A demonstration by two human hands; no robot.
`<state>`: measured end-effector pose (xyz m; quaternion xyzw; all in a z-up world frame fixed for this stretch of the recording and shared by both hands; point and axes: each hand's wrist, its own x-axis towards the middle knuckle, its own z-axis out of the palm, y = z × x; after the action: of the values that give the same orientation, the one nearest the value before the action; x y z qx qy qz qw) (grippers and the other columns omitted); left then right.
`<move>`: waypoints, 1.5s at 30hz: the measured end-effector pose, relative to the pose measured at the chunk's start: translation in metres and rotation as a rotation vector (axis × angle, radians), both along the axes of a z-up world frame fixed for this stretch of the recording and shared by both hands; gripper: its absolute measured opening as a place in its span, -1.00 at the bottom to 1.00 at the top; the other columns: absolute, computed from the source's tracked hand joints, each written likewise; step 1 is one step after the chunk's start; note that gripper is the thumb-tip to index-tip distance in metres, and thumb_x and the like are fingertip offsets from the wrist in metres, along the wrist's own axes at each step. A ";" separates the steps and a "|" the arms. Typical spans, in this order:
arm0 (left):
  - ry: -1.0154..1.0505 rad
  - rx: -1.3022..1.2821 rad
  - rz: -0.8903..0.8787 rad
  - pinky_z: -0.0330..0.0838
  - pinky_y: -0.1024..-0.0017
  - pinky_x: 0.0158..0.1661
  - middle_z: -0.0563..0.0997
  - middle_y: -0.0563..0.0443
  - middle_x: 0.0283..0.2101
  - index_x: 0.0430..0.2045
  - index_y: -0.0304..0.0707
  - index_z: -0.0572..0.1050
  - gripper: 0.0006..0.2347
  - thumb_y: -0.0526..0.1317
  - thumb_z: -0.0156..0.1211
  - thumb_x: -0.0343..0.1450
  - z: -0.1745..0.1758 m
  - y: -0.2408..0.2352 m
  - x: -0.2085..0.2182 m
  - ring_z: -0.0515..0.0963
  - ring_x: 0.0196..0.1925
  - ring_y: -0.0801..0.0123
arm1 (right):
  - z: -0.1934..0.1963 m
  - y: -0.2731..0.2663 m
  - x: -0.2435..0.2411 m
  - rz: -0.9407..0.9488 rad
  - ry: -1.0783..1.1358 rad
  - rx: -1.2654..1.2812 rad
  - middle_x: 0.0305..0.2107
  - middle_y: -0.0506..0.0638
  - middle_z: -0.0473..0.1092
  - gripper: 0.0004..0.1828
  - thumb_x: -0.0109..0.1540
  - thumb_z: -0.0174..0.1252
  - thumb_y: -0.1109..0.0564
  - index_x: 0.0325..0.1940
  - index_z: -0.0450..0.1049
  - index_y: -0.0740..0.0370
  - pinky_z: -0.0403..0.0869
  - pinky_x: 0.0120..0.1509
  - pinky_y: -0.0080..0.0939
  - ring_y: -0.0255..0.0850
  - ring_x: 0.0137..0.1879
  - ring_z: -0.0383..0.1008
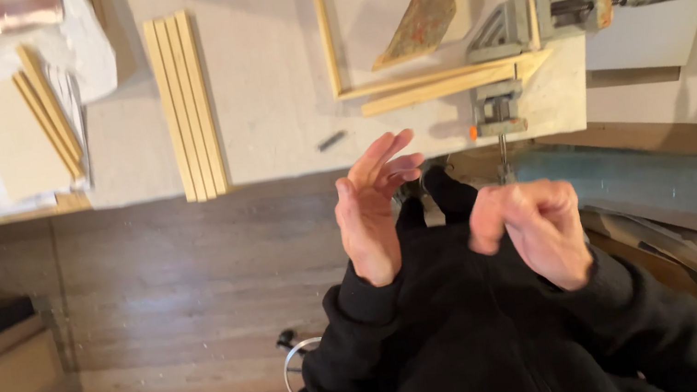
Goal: Assembling and gluing wooden frame components using clamps, a hammer, and a utility knife.
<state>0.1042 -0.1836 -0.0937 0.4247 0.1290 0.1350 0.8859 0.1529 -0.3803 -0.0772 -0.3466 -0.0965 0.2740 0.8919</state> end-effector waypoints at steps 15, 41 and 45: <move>0.348 0.791 -0.205 0.53 0.39 0.10 0.69 -0.15 0.03 0.23 -0.35 0.46 -0.67 -0.20 0.13 0.59 -0.157 0.028 0.171 0.64 0.04 0.35 | -0.124 -0.169 0.134 -0.280 -0.119 -1.119 -0.54 0.18 0.37 -0.42 0.59 -0.08 0.10 -0.48 0.42 0.43 0.26 -0.25 -0.31 -0.17 -0.43 0.32; 0.368 0.578 -0.552 0.48 0.58 -0.16 0.62 0.05 -0.11 0.27 -0.25 0.45 -0.64 -0.39 0.11 0.54 -0.191 -0.039 0.258 0.51 -0.23 0.61 | -0.220 -0.077 0.336 0.133 -0.356 -1.232 0.10 0.11 0.48 -0.28 0.24 0.29 0.32 0.43 0.17 0.20 0.62 0.04 -0.13 -0.07 0.04 0.62; 0.410 0.592 -0.587 0.46 0.60 -0.20 0.62 0.07 -0.15 0.25 -0.22 0.46 -0.64 -0.38 0.13 0.51 -0.187 -0.045 0.259 0.48 -0.28 0.64 | -0.232 -0.083 0.331 0.100 -0.361 -1.198 0.11 0.11 0.48 -0.31 0.25 0.25 0.35 0.44 0.19 0.20 0.62 0.04 -0.13 -0.10 0.04 0.62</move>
<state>0.3637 -0.2283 -0.2806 0.6956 0.1316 -0.1774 0.6836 0.4843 -0.4629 -0.3089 -0.8222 -0.0915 0.2592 0.4984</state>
